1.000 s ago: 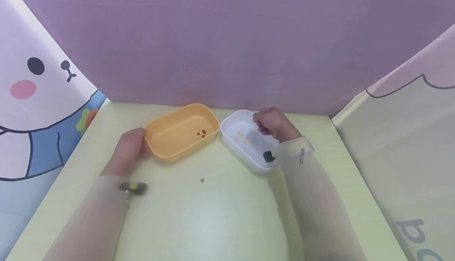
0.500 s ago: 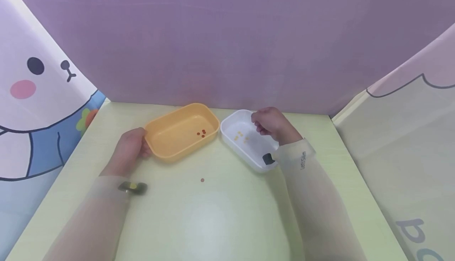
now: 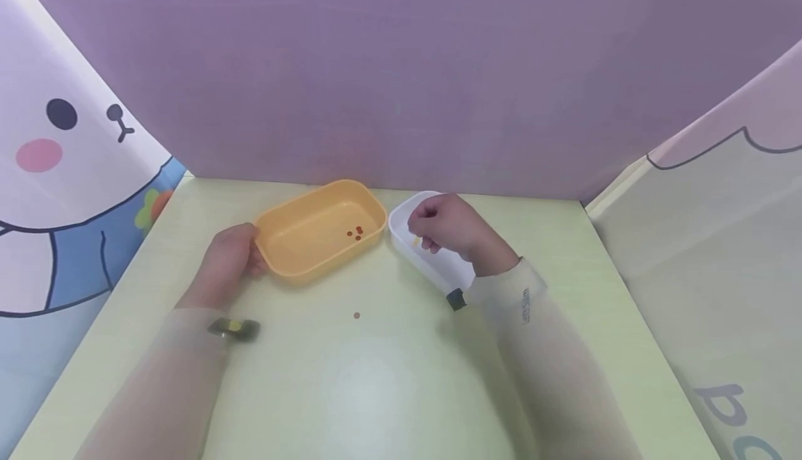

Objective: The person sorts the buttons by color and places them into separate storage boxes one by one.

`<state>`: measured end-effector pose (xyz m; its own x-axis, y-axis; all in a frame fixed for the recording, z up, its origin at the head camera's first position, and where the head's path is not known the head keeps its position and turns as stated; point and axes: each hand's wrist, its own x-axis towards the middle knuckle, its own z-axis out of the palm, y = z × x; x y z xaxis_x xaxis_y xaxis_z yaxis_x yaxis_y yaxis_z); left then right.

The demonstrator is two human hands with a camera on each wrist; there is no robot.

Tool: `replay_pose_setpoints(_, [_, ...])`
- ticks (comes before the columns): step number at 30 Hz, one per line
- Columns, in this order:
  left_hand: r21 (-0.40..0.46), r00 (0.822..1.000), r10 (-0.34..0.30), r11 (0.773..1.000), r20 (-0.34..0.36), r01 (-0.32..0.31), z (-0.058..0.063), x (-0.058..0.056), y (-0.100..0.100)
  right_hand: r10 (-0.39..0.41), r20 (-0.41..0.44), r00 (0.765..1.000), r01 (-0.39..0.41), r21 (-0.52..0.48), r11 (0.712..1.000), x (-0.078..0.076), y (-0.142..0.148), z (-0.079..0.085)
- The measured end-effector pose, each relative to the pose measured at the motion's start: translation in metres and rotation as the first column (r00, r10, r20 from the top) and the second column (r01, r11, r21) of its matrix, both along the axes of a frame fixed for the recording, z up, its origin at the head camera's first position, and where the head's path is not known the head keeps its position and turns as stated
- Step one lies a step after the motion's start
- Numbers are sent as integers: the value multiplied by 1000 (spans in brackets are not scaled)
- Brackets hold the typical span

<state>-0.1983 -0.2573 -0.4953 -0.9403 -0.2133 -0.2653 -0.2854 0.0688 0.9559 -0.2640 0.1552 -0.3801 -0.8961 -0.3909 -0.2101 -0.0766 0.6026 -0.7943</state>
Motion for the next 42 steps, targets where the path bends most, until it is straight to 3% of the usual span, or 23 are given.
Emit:
replay_pose_setpoints(9, [3, 1000, 7, 1000, 5, -7, 0, 0, 0, 148, -38, 988, -147, 21, 989, 25, -19, -22])
replay_pose_setpoints(19, [10, 1000, 14, 1000, 18, -15, 1, 1, 1, 254, 19, 967, -255, 82, 963, 56, -40, -53])
replay_pose_setpoints(29, [1, 1000, 13, 1000, 23, -13, 3, 1, 0, 296, -13, 955, -293, 114, 949, 68, -53, -90])
replay_pose_setpoints(42, [7, 1000, 11, 1000, 16, -11, 2, 0, 2, 328, -132, 936, -310, 135, 941, 79, -62, -110])
